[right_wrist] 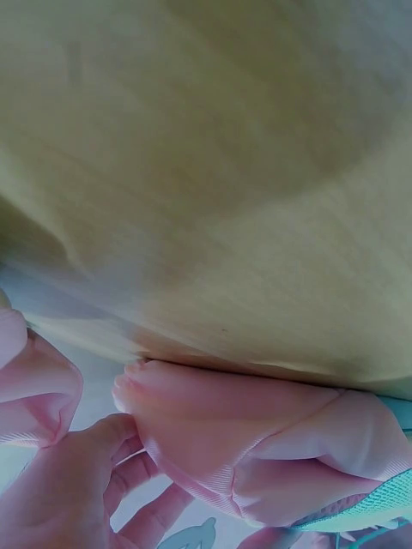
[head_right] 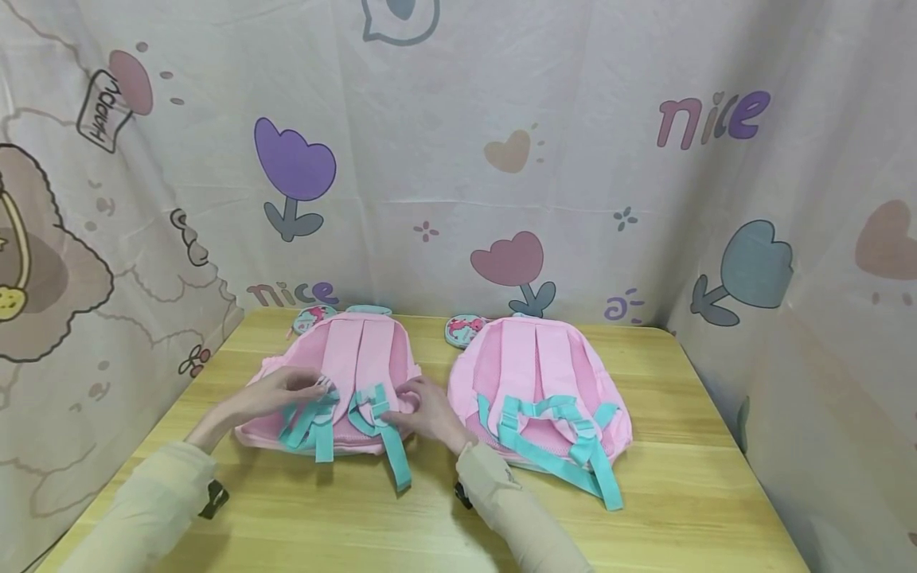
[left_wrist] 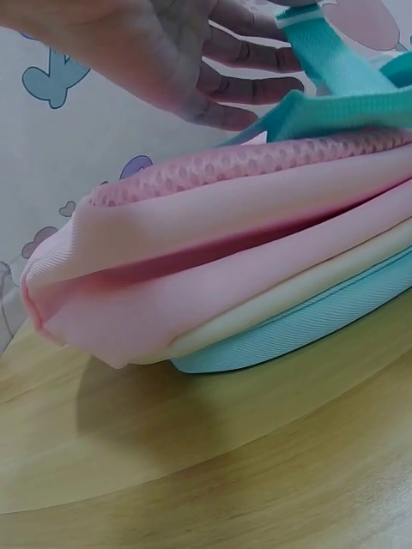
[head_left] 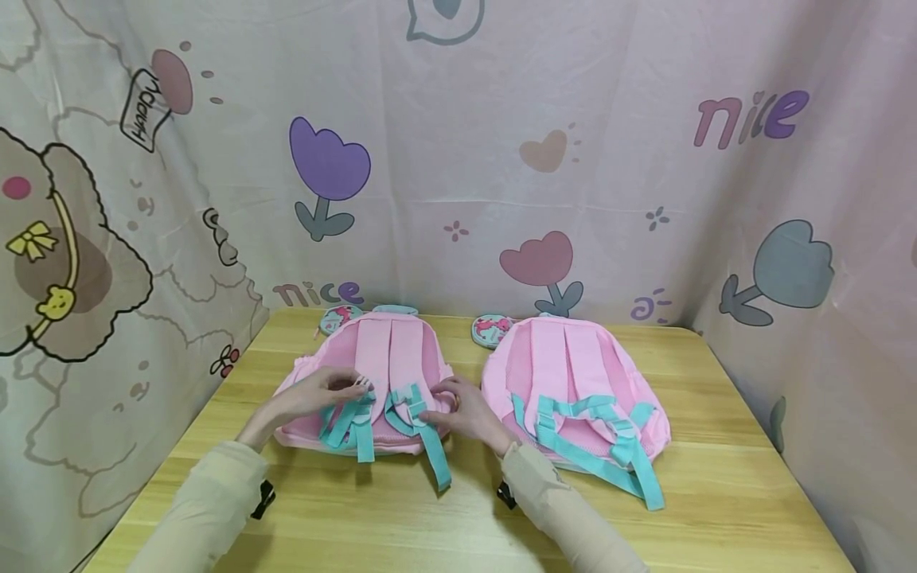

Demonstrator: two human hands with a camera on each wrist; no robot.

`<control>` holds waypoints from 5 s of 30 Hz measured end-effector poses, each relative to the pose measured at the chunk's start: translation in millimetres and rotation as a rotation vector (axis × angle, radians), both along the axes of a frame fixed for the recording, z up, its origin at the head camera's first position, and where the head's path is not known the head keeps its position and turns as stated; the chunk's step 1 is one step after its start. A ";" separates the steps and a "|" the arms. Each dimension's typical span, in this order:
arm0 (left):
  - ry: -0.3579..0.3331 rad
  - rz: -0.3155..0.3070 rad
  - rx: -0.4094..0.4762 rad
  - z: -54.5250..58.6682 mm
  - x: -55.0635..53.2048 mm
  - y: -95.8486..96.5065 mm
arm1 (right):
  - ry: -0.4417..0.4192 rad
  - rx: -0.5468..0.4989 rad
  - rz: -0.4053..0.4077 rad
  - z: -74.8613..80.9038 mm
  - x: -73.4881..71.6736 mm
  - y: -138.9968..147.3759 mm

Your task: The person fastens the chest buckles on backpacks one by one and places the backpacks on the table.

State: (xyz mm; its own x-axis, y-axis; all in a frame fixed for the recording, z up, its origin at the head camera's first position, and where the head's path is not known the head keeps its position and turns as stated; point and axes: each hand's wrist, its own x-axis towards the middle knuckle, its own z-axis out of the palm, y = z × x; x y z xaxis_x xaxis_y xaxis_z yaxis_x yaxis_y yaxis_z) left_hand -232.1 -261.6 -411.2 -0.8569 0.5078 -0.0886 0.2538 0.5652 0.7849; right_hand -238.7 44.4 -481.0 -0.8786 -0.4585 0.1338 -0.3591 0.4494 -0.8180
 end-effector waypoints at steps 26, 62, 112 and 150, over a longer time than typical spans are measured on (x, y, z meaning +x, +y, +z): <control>-0.002 -0.049 0.052 1.7 0.2 -6.1 | 0.161 0.058 -0.018 13.6 -5.9 -24.2; 0.172 -0.031 -0.027 -8.0 2.1 -14.3 | 0.235 0.423 0.032 14.6 -8.7 -69.9; 0.133 -0.064 -0.099 -11.3 -2.1 8.0 | 0.298 0.107 0.080 -2.6 -10.3 -51.1; 0.102 -0.109 -0.018 -26.3 -8.0 19.1 | 0.195 0.145 0.076 3.4 -8.3 -49.5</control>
State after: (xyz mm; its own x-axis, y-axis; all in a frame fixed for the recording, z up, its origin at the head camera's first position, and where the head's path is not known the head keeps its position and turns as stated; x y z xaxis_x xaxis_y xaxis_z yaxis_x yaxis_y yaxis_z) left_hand -240.2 -242.4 -437.5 -0.8015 0.5979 -0.0134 0.3929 0.5434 0.7418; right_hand -246.9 -5.1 -477.6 -0.8051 -0.5486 0.2256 -0.5408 0.5227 -0.6590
